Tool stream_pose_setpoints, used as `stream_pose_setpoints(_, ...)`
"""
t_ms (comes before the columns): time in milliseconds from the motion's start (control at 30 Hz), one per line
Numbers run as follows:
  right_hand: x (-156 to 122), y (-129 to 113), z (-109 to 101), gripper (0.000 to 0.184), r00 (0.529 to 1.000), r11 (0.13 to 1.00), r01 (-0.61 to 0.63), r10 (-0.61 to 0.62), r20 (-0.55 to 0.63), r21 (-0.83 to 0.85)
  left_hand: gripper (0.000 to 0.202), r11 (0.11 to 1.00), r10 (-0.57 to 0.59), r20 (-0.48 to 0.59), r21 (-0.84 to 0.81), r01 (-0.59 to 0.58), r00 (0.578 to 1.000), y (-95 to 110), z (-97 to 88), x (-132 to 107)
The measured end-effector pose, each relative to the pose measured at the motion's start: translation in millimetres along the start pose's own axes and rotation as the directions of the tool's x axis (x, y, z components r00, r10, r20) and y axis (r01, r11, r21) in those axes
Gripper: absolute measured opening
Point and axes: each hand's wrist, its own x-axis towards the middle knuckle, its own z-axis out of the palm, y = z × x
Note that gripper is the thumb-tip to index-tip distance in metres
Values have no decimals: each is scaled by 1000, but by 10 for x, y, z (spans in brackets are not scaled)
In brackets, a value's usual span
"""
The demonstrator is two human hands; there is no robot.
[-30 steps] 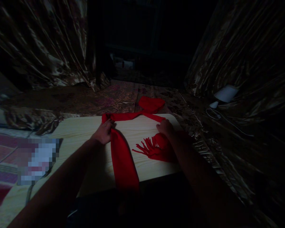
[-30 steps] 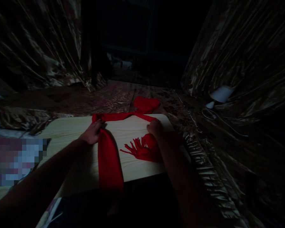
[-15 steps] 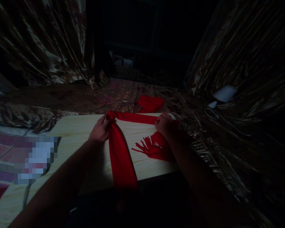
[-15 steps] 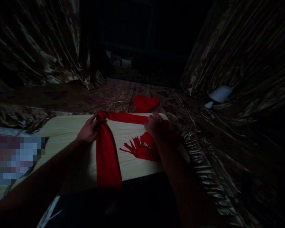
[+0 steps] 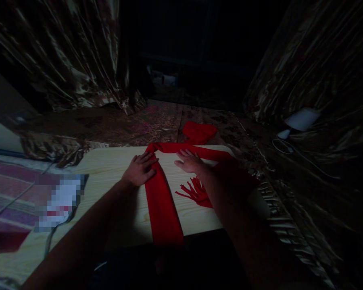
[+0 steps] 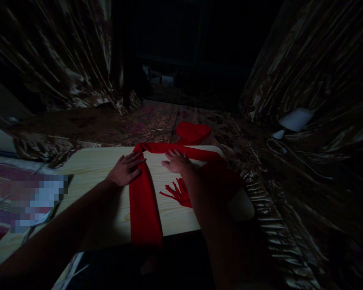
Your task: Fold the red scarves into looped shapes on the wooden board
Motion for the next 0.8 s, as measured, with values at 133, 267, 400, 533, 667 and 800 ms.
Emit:
stream_pose_setpoints(133,97,199,-43,76,998,998,-65,64,-8,-19,60,998,-61,15,35,60,998,-19,51,3)
stream_pose_setpoints(267,131,300,-72,77,994,993,-108,108,-8,-40,66,976,-209,58,74,204,976,-4,81,45)
stream_pose_setpoints(400,112,270,-114,78,993,992,-122,122,-4,-38,74,946,-321,94,70,315,942,20,67,94)
stream_pose_setpoints(533,-51,35,-206,62,989,990,-110,100,-108,-90,72,958,-284,7,-28,284,959,-9,39,68)
stream_pose_setpoints(667,-389,-442,-255,39,970,993,-56,29,-243,-103,61,960,-236,-154,-190,206,959,-60,16,19)
stream_pose_setpoints(800,-817,-910,-157,37,995,997,-52,47,-83,-57,39,763,-482,-117,-543,351,868,-39,-34,21)
